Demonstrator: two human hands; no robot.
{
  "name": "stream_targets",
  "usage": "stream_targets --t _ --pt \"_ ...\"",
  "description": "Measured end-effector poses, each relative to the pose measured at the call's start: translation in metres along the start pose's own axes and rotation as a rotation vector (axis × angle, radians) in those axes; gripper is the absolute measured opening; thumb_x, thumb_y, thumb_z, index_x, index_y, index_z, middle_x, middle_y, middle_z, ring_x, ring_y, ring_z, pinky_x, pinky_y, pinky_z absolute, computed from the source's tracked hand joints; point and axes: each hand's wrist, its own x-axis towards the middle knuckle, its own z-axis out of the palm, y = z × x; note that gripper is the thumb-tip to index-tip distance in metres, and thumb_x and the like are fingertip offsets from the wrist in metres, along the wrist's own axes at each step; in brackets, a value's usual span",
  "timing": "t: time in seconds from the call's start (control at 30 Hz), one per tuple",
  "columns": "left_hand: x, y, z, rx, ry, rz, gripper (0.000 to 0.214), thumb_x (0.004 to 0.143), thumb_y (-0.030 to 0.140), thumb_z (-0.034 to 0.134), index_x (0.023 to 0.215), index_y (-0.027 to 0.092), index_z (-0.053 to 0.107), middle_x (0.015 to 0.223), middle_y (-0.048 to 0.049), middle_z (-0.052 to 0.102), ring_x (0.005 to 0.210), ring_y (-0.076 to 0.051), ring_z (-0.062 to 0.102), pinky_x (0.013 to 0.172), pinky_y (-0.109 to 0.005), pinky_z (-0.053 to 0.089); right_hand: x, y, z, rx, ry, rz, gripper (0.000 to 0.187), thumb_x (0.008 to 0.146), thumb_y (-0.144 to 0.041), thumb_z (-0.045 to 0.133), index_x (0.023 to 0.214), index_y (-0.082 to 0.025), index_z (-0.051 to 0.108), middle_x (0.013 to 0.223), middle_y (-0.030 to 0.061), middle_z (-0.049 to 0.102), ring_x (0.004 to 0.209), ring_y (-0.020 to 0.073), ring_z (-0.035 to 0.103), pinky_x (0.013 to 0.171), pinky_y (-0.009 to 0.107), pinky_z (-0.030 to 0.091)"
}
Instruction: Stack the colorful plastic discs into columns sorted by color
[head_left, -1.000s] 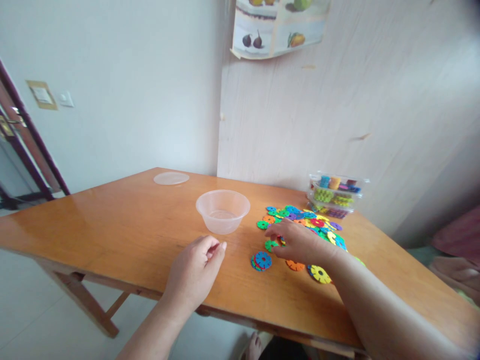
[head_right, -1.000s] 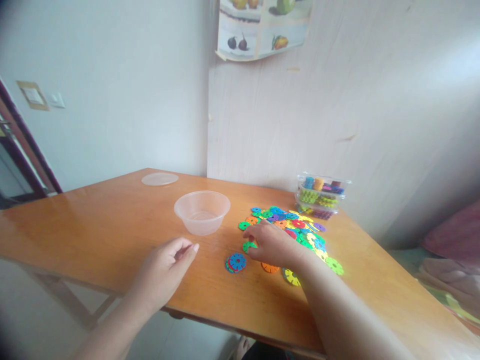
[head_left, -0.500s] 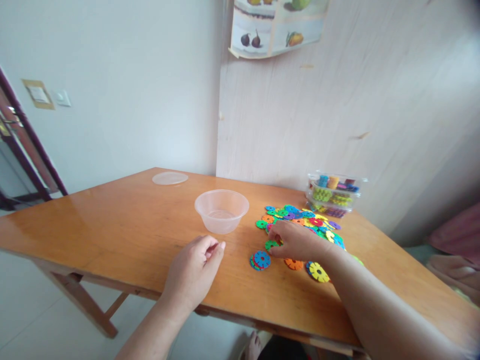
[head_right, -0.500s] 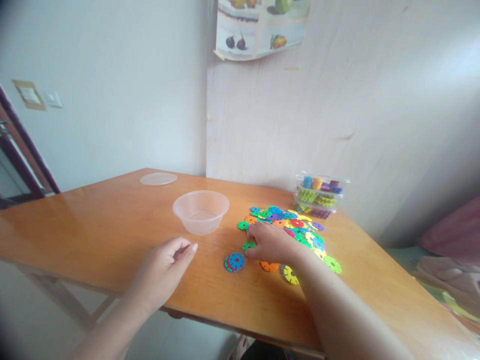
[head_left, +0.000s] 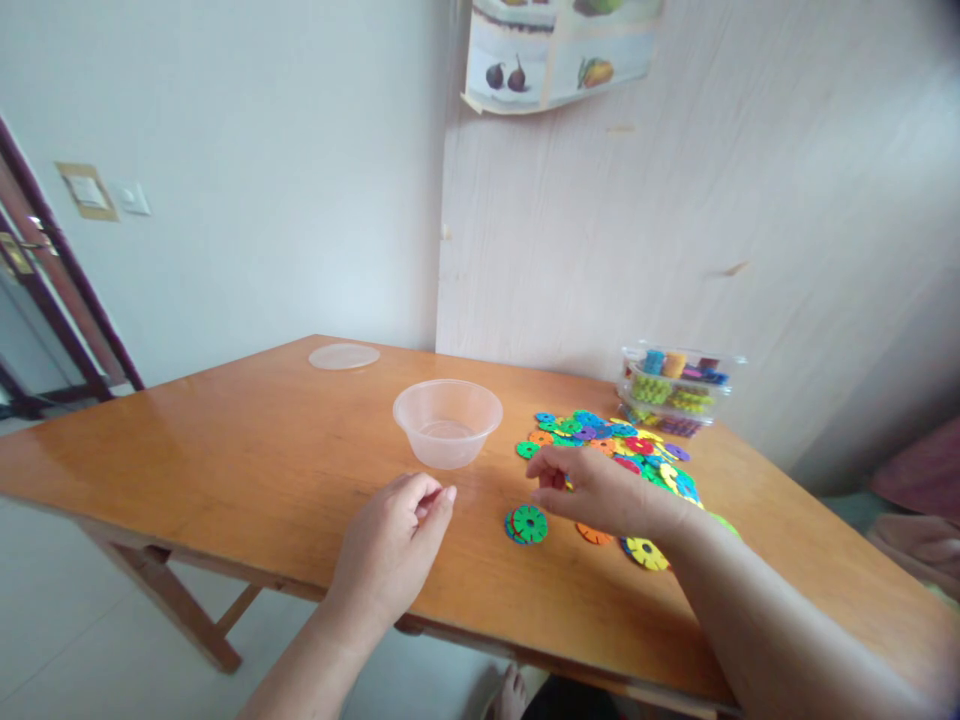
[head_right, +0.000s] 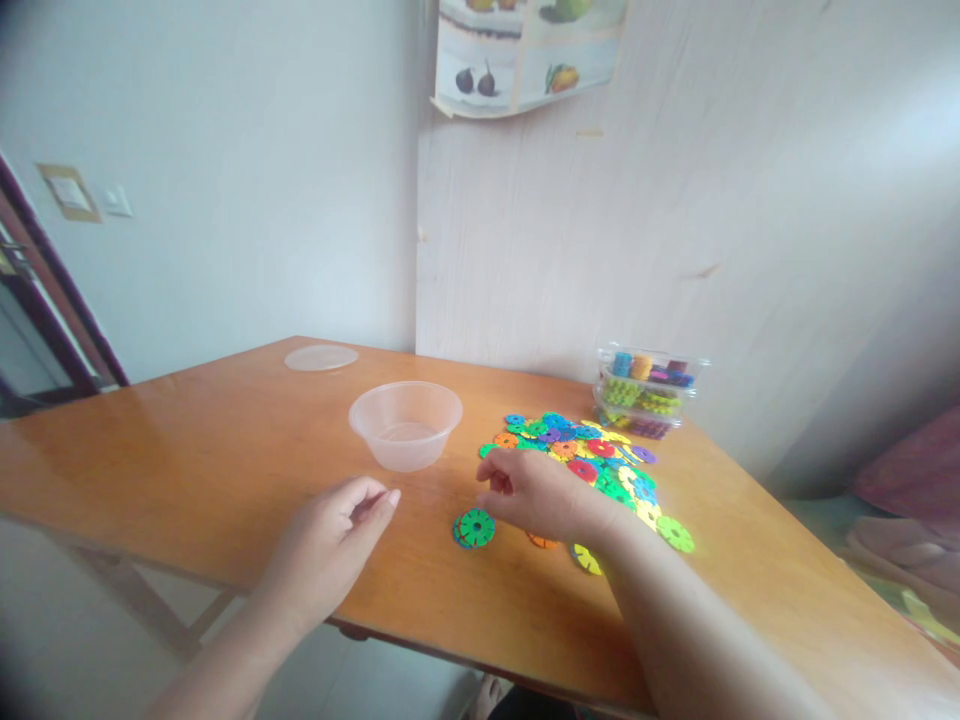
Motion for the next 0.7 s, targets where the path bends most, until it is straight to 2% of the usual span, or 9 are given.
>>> stream_targets --t 0.1,0.17,0.27,0.4,0.7 --pt "0.000 0.000 0.001 -0.013 -0.001 0.003 0.033 0.093 0.046 0.043 0.075 0.021 0.053 0.074 0.0008 0.063 0.071 -0.014 0.057 0.063 -0.026 0.036 0.008 0.019 -0.006 -0.151 0.238 0.127 0.028 0.087 -0.027 0.050 0.109 -0.021 0.066 0.094 0.0046 0.071 0.084 0.0198 0.063 0.073 0.030 0.045" --pt "0.000 0.000 0.001 -0.021 0.000 -0.002 0.033 0.093 0.046 0.043 0.075 0.021 0.054 0.074 0.0010 0.063 0.070 -0.015 0.057 0.062 -0.026 0.036 0.012 0.030 -0.007 -0.266 0.305 0.153 0.034 0.087 -0.029 0.050 0.117 -0.020 0.064 0.107 0.0078 0.071 0.099 0.0240 0.061 0.083 0.034 0.044" --pt "-0.001 -0.001 0.001 -0.029 0.006 -0.003 0.032 0.093 0.046 0.044 0.075 0.022 0.054 0.075 0.0005 0.064 0.070 -0.015 0.057 0.062 -0.026 0.036 0.015 0.037 -0.004 -0.375 0.213 0.127 0.044 0.089 -0.040 0.053 0.127 -0.021 0.060 0.118 0.0109 0.067 0.114 0.0292 0.054 0.094 0.040 0.041" --pt "-0.001 -0.001 0.001 -0.026 0.015 0.003 0.032 0.093 0.046 0.044 0.075 0.022 0.054 0.075 -0.0002 0.064 0.071 -0.016 0.057 0.062 -0.026 0.037 0.018 0.037 0.004 -0.439 0.102 0.125 0.042 0.089 -0.043 0.053 0.125 -0.023 0.063 0.116 0.0115 0.067 0.114 0.0303 0.053 0.095 0.043 0.039" --pt "-0.001 -0.001 0.002 -0.033 0.021 0.009 0.031 0.092 0.045 0.044 0.075 0.022 0.055 0.076 -0.0010 0.065 0.072 -0.016 0.059 0.062 -0.026 0.038 0.014 0.031 -0.003 -0.362 0.199 0.087 0.034 0.085 -0.037 0.058 0.114 -0.023 0.068 0.107 0.0095 0.069 0.103 0.0274 0.058 0.089 0.038 0.042"
